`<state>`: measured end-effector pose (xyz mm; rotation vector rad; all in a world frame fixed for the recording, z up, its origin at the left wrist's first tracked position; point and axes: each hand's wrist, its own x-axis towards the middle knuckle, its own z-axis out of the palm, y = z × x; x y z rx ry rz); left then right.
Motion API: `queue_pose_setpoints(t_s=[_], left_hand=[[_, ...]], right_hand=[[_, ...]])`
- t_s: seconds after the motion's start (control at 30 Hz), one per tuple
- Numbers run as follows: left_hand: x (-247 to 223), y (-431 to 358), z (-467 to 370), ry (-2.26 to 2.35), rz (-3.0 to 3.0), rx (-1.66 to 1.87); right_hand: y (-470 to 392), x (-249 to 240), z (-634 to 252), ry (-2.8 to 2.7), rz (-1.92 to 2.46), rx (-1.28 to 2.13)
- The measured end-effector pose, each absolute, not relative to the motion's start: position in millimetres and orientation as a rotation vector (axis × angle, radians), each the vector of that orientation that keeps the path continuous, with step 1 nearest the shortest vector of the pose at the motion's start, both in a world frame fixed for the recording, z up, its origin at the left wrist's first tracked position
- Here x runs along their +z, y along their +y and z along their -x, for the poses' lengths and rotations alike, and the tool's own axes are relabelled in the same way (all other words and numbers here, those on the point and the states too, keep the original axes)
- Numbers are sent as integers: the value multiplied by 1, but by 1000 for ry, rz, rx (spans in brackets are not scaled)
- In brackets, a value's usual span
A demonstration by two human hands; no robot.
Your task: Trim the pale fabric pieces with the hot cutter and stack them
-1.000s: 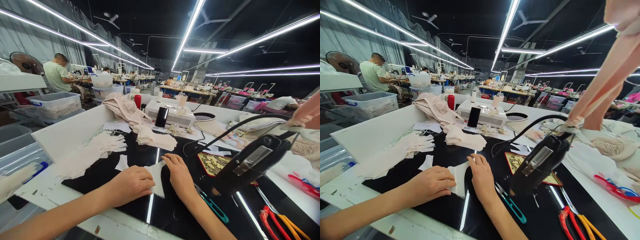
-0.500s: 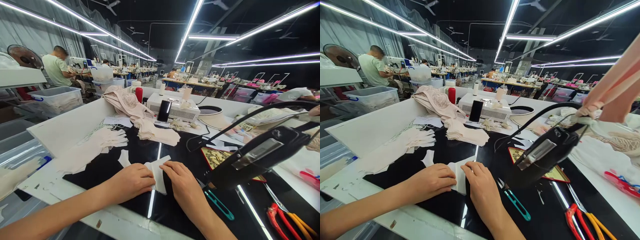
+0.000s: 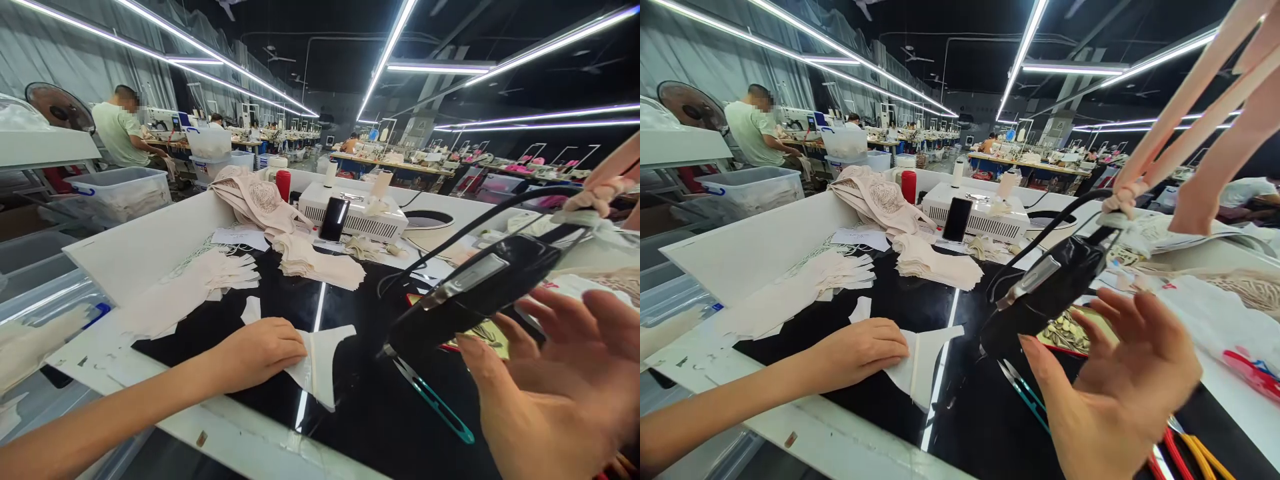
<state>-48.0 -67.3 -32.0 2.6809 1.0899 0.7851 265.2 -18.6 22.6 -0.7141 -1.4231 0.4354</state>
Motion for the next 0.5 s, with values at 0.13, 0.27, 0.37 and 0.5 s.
queue_pose_setpoints(t_s=[0.13, 0.27, 0.37, 0.5], left_hand=[[-34, -69, 55, 1165, -2665, 752], [-34, -72, 55, 1225, -2730, 756], [-31, -75, 50, 1247, -2772, 743], [-29, -80, 34, 1090, -2829, 711]], right_hand=[[-11, 33, -243, -1335, 763, 568], [-7, 33, -233, -1316, 767, 671], [-7, 35, -226, -1247, 777, 664], [-12, 38, -221, -1280, 736, 627]])
